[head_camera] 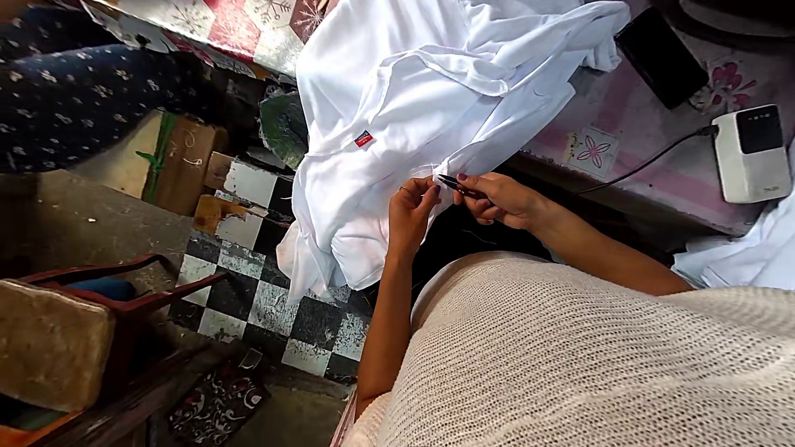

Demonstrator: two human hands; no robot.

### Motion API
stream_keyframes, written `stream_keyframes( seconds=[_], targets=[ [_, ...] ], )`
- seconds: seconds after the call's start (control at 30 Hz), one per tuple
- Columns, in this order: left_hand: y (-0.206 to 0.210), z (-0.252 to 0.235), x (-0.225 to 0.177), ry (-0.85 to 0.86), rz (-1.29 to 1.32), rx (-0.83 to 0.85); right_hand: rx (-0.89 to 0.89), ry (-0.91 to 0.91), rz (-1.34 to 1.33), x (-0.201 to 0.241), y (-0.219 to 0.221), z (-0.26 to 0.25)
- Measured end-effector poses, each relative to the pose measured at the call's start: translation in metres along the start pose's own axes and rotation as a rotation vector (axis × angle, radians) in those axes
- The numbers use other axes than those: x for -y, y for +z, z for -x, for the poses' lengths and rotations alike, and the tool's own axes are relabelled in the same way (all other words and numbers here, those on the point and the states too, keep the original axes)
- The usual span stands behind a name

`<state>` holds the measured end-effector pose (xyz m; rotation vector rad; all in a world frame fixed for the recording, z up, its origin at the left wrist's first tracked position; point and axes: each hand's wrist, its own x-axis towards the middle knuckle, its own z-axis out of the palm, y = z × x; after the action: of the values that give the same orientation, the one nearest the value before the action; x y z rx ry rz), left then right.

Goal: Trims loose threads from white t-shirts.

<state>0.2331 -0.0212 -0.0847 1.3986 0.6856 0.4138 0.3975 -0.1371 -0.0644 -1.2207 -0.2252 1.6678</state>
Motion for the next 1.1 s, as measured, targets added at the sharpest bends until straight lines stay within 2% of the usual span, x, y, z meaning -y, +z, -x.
stream_keyframes(
  seconds=[0.2, 0.43, 0.7, 0.77, 0.93, 1.03, 1.1],
  targets=[
    [-0.001, 0.001, 0.006, -0.028, 0.059, -0.032, -0.024, -0.068, 0.042, -0.009, -0.005, 0.003],
    [-0.004, 0.002, 0.007, -0.047, 0.101, 0.008, 0.028, -0.012, 0.064, -0.011, 0.000, 0.005],
    [0.000, 0.003, 0.008, -0.045, 0.140, 0.008, -0.043, -0.107, 0.081, -0.016, 0.003, -0.001],
    [0.001, 0.002, 0.009, -0.040, 0.172, 0.002, -0.049, -0.200, 0.156, -0.016, 0.000, 0.004],
    [0.008, -0.001, 0.009, -0.012, 0.189, -0.036, -0.266, -0.496, 0.392, -0.022, -0.001, 0.004],
    [0.014, -0.008, 0.010, 0.039, -0.013, -0.091, -0.414, -0.498, 0.520, -0.024, 0.004, -0.008],
    [0.018, -0.017, 0.019, 0.101, -0.140, -0.187, -0.459, -0.479, 0.573, -0.027, 0.003, -0.023]
  ],
)
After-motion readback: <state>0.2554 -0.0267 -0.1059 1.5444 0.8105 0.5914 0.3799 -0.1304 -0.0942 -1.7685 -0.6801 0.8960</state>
